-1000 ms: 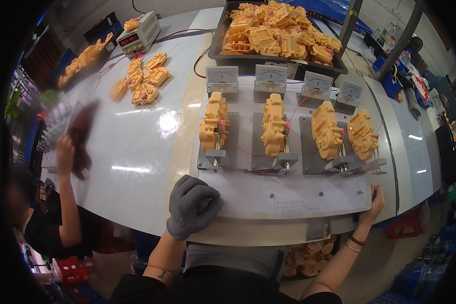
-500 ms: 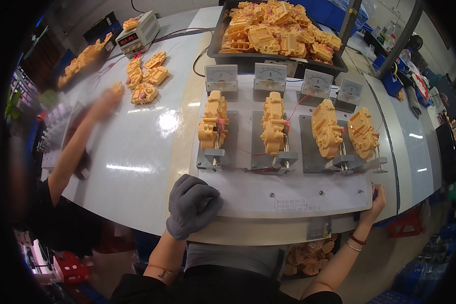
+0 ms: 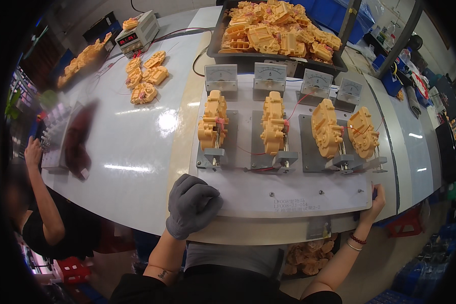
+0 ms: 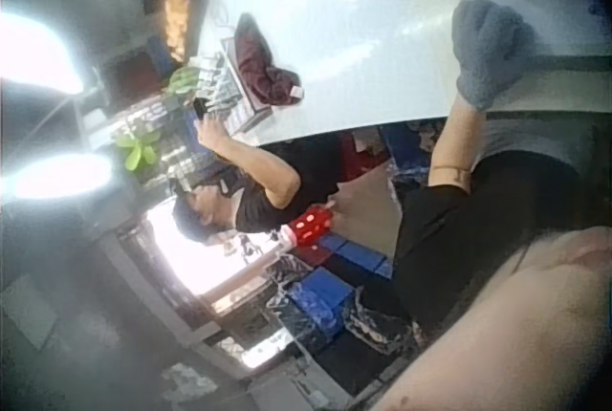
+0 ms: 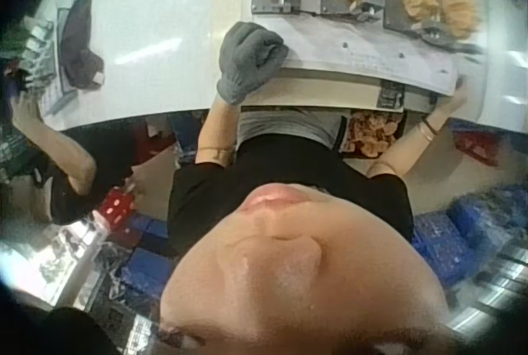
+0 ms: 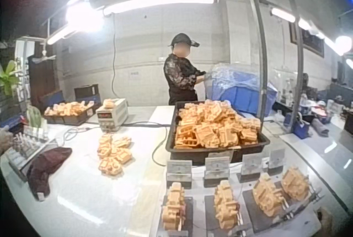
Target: Testing orange plastic electronic housings using a specialized testing jig and measuring results on meters.
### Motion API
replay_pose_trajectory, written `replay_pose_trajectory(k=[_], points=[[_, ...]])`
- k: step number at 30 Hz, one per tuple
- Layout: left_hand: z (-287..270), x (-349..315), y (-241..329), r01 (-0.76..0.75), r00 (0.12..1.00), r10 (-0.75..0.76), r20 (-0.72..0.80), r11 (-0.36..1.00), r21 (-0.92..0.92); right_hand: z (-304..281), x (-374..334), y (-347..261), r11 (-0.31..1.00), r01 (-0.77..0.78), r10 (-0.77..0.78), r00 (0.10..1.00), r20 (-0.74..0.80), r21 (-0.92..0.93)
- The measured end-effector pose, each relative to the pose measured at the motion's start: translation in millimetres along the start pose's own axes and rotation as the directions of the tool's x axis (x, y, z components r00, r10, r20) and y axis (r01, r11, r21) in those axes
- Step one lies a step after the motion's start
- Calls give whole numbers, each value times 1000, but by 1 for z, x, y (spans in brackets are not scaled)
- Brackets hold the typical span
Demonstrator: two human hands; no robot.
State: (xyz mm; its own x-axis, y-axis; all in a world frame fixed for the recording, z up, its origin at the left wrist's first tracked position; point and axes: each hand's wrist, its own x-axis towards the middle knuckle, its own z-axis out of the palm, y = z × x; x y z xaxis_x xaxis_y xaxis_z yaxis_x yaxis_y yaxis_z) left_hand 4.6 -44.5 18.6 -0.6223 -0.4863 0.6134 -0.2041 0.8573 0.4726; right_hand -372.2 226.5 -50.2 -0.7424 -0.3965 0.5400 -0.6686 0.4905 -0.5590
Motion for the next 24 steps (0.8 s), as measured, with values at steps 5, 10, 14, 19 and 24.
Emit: replay_pose_trajectory(k=[5,10,14,19,24], points=[[-2,1,1,-24,1000,24,19,1000,7,0,0,2,1000,-7,7,1000,-8,24],[-3,1,0,-55,997,54,62,998,13,2,-1,1,997,-53,55,998,-18,57],[0,-1,0,-11,999,11,45,1000,-12,2,-1,-8,997,-62,64,997,-36,55],[4,0,5,98,995,-97,-16,994,38,2,-1,-6,996,-75,78,996,-49,50],[3,1,5,92,996,-93,5,993,69,2,1,-19,988,14,-51,969,-241,-152]])
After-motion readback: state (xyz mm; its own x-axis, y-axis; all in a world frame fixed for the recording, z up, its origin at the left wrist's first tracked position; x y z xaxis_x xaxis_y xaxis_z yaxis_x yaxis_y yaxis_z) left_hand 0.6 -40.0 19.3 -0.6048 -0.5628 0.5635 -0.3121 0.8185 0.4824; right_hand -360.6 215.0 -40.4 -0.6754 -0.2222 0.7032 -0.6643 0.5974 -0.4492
